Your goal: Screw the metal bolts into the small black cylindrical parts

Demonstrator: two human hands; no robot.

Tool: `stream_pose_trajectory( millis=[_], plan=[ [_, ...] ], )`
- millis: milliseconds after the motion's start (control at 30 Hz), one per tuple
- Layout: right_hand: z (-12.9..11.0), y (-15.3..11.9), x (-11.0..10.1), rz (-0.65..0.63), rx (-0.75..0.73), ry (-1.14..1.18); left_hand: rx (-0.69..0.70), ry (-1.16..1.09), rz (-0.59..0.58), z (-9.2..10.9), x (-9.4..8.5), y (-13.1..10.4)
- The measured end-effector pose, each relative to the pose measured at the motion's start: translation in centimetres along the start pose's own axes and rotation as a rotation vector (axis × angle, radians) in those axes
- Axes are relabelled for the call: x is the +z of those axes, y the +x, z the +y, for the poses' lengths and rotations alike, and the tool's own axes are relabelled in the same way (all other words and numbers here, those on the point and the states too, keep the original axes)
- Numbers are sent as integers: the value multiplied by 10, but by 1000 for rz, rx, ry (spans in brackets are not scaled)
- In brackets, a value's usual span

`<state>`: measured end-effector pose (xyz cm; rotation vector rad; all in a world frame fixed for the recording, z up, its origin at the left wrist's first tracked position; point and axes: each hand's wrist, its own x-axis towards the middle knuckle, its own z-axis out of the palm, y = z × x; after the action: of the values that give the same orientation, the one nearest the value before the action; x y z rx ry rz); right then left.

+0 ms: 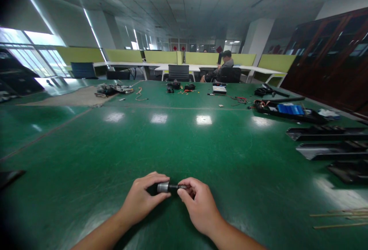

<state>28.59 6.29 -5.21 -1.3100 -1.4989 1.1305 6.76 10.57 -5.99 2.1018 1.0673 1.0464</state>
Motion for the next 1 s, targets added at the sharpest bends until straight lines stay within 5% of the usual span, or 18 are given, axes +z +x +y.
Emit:
stream_pose_trajectory(
  millis=[1000],
  plan=[
    [2, 0, 0, 59, 7, 41, -1, -80, -7, 5, -5, 4]
  ],
)
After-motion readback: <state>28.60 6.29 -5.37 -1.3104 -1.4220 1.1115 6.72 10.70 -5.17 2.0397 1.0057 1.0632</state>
